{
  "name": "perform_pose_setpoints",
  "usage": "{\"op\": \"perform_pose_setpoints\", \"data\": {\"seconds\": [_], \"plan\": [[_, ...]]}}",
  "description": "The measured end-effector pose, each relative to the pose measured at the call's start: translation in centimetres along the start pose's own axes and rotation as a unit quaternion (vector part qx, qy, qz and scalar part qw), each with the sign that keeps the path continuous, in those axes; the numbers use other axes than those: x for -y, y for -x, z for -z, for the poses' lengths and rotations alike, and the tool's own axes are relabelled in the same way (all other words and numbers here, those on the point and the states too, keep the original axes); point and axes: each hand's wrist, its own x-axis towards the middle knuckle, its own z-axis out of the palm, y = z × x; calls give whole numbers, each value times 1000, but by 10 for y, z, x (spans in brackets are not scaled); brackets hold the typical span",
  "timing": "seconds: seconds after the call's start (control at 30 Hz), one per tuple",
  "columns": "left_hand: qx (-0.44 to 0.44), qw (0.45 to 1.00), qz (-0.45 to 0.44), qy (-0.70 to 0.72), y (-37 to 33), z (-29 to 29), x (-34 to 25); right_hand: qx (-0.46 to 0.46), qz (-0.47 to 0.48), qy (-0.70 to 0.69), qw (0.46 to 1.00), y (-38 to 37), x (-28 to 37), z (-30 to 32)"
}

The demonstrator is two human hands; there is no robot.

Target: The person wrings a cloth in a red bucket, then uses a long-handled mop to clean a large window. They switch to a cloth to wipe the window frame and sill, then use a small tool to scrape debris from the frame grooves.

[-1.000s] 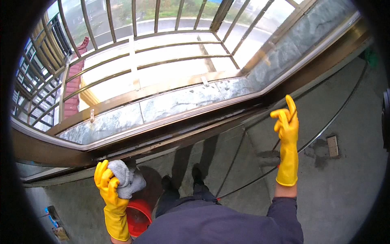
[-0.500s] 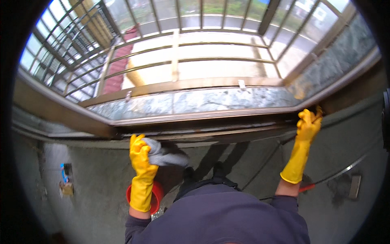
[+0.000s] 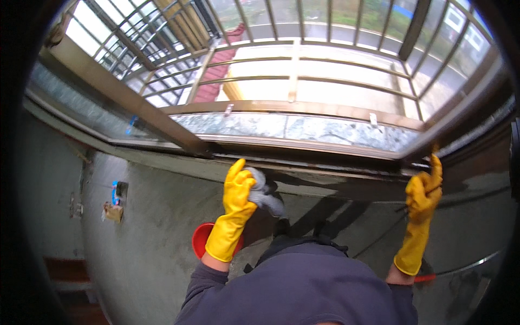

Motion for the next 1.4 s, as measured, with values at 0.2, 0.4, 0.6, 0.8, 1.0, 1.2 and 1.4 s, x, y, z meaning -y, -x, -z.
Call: {"op": "perform_pose_setpoints", "data": {"seconds": [0.2,0.4,0.6,0.8,1.0,1.2,1.4], "plan": [[-36,996,-80,-9,-2,14,-8,138,-126,-44,981,6,23,-57],[-88,971,89,204,48,28,-1,498,-155,171,836,26,6,-72],[-65,866,248,430,27,46,-38,559,-126,563,595,101,-72,-15],[-55,886,221,405,27,46,-27,464,-271,334,774,82,-28,-10],[150,929,169,291,4,67,-53,385,-261,258,847,85,-44,-29],[288,920,163,209,16,81,-47,499,-242,108,825,82,-59,-116],[328,927,74,168,-14,65,-69,547,-272,-53,790,119,-100,-183]]}}
